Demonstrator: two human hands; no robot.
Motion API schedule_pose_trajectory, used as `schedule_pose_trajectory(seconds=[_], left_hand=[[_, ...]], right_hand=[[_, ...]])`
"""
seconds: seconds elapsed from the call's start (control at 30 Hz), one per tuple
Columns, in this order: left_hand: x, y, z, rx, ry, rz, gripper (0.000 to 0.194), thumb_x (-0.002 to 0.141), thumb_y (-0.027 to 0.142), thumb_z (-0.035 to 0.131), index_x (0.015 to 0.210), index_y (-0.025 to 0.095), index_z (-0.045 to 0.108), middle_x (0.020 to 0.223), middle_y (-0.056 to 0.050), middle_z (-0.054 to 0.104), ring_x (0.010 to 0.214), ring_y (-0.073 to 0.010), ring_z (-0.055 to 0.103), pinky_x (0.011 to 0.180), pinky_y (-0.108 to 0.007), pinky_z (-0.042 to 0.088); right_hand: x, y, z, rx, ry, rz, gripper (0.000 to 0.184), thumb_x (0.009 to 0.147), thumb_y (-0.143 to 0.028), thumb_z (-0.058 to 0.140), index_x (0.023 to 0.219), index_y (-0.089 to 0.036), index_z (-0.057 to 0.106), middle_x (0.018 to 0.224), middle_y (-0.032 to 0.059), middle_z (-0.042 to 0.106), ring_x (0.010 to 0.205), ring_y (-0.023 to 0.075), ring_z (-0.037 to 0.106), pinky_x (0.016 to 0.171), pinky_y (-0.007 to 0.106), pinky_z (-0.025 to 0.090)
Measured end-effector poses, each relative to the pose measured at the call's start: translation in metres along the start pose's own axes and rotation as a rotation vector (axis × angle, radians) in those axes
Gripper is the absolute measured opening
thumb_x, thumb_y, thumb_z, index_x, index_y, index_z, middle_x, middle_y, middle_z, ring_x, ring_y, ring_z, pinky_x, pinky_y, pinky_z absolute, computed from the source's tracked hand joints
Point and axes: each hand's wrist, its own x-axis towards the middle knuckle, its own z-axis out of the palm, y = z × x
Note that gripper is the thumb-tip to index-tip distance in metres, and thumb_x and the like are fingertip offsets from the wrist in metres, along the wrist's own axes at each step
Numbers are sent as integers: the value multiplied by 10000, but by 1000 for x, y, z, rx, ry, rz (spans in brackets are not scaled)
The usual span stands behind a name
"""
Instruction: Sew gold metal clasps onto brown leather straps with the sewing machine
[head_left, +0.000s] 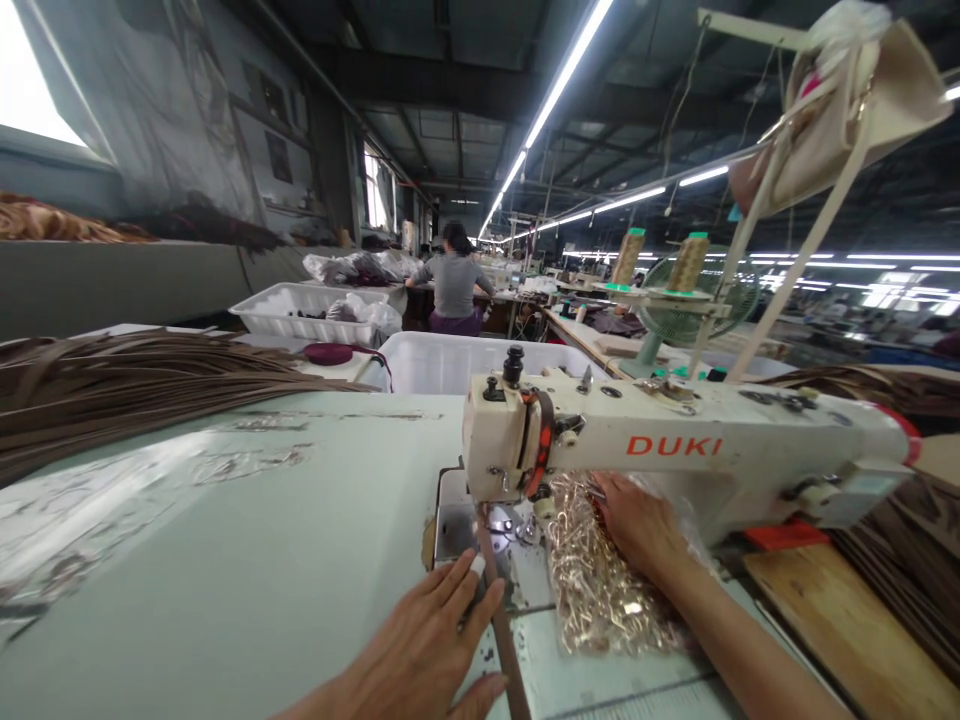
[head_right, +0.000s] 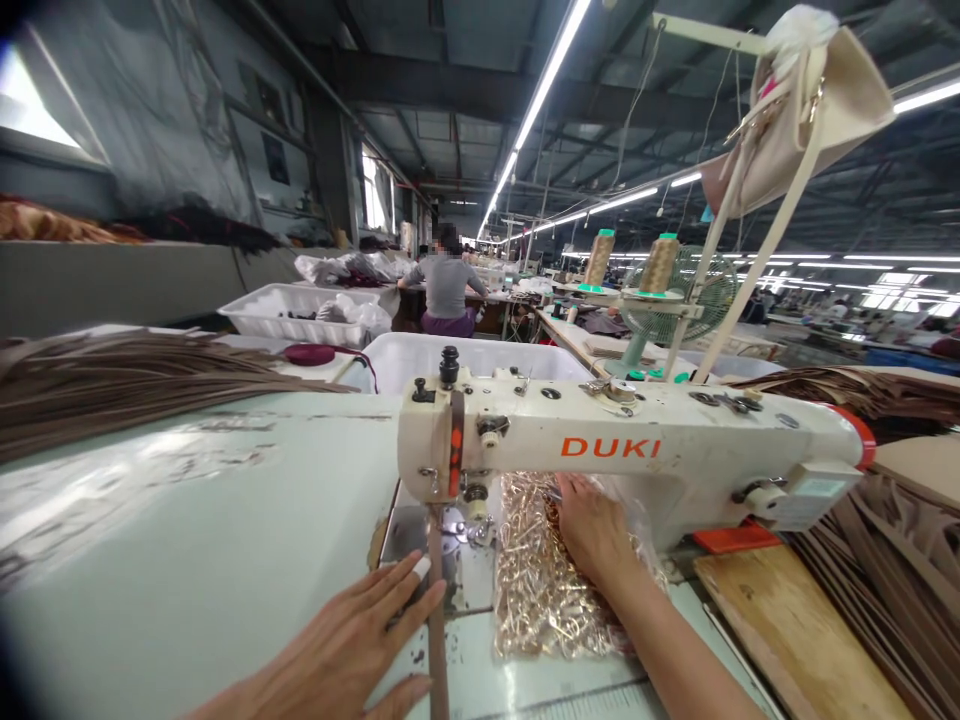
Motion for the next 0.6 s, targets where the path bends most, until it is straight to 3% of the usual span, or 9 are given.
schedule_pose_trajectory(seconds=[0.2,0.27,0.4,0.5,0.6], left_hand=[[-1,1,-2,-75,-21,-26,558,862,414,556,1317,108,451,1296,-181,521,1219,-301,469,979,-412,447],[-1,1,-1,-66,-41,-31,567,852,404,573,1319,107,448,1303,-188,513,1222,-306,465,971,-418,452],[-1,0,0,-53,-28,-26,571,834,399,603,1307,113,458,1292,-187,524,1208,-313,479,959,-419,464],[-1,0,1,-48,21,-18,556,841,421,594,1297,130,465,1282,-165,540,1199,-300,492,964,-402,465],[1,-4,9,11,26,48,559,850,454,575,1273,100,484,1254,-175,561,1156,-298,532,940,-380,489]], right_hand=[[-9,-9,-29,-29,101,-12,348,869,-99,408,1168,-209,548,1173,109,597,1033,281,563,667,328,459],[-16,-20,-40,19,122,-127,326,836,-80,459,1100,-224,582,1127,87,620,981,256,578,656,301,431],[-24,-49,-50,181,10,-491,118,817,-164,567,729,-225,618,768,5,673,735,184,604,615,264,355],[-18,-64,-49,185,17,-606,329,881,-319,522,577,-200,568,583,15,629,580,162,571,564,276,284],[-9,-72,-44,167,50,-666,381,907,-347,457,580,-200,587,545,28,620,516,150,542,543,292,238]])
